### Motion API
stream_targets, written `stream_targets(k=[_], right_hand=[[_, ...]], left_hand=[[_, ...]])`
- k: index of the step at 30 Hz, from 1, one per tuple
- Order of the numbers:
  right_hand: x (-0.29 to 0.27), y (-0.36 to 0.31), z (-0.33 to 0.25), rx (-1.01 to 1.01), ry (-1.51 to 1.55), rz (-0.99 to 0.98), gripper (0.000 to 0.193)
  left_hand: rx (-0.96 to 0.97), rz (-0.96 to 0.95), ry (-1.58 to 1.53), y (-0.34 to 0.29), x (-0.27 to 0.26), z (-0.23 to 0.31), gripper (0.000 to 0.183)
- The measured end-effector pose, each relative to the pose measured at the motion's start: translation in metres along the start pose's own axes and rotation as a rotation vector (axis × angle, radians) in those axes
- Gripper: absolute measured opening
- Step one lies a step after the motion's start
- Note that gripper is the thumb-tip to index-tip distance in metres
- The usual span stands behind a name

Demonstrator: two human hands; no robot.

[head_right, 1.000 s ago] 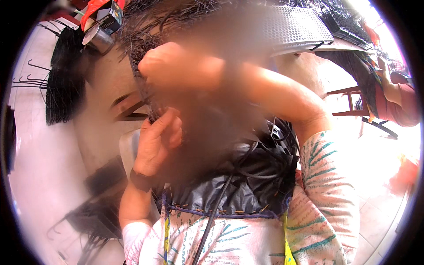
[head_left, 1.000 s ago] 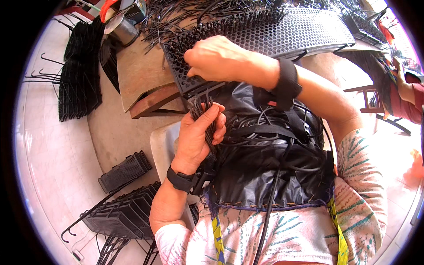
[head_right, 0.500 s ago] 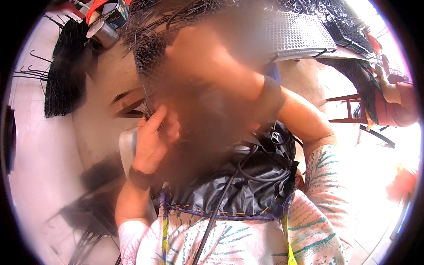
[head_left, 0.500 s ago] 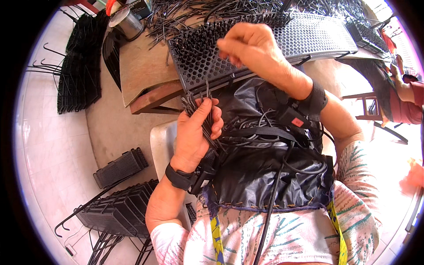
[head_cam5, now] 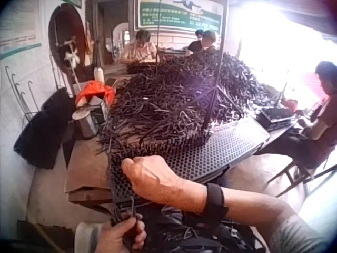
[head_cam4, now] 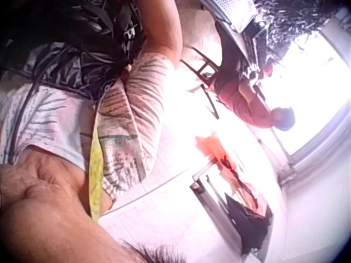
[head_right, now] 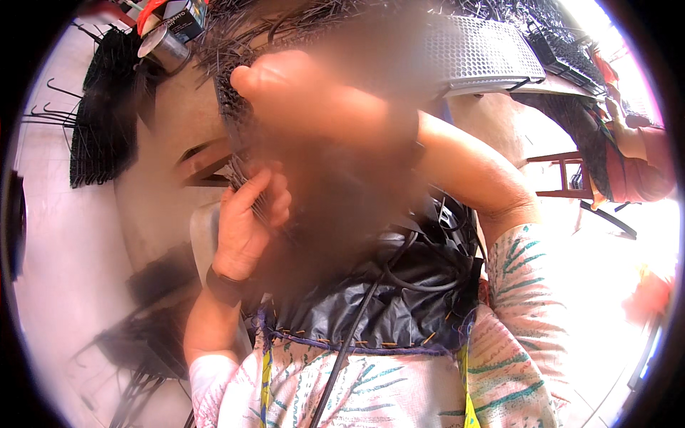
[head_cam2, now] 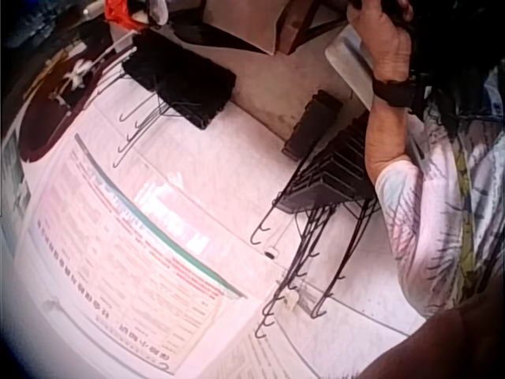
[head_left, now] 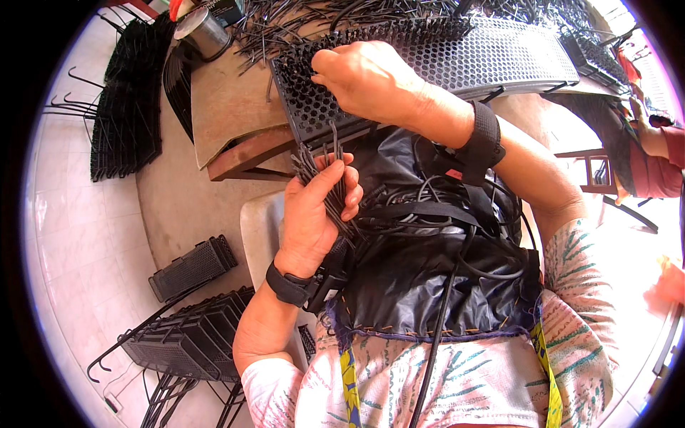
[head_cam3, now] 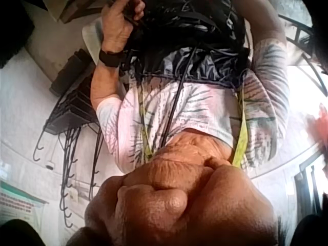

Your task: The person inserts black plastic components one by one into a plastic grid template to assemble a combined structure by hand.

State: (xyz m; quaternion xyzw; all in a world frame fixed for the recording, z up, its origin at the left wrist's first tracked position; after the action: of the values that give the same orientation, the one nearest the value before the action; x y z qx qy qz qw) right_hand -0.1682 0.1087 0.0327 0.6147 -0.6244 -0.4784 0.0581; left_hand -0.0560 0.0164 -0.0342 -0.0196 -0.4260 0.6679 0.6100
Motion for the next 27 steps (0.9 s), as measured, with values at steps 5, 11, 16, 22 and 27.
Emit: stream_targets(k=[5,11,16,22,27], right_hand=[[0.009,0.007,-0.008,-0.117,-0.005,-0.110,0.022],[-0.005,-0.010,-0.032,0.390,0.236,-0.389,0.017],[-0.016,-0.005,-0.022,0.302,0.223,-0.125,0.010],[-0.031,0.016,-0.033,-0.013,0.097,0.328,0.008],[-0.014,0.010,-0.038,-0.188,0.057,0.327,0.009]], left_hand=[[0.022,0.031,0.008,-0.002,-0.001,0.002,0.017],[0.098,-0.027,-0.031,-0.004,0.003,0.008,0.015],[0.137,0.029,0.028,-0.007,0.003,0.011,0.015],[0.097,0.085,-0.014,-0.002,-0.005,0.009,0.016],[0.067,0.108,-0.026,-0.003,-0.005,0.009,0.017]])
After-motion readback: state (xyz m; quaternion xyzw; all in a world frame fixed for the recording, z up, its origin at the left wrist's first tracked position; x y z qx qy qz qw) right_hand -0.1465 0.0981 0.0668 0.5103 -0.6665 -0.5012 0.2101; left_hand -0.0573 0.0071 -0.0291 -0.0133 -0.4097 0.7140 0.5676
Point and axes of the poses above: each hand's wrist, its own y-axis towards the middle knuckle, its own x-axis out of the palm, z = x × y, the point moved 7 cm from there along y, towards the middle knuckle, and after that the axes turned 15 degrees about z, right-handed, at the moved point
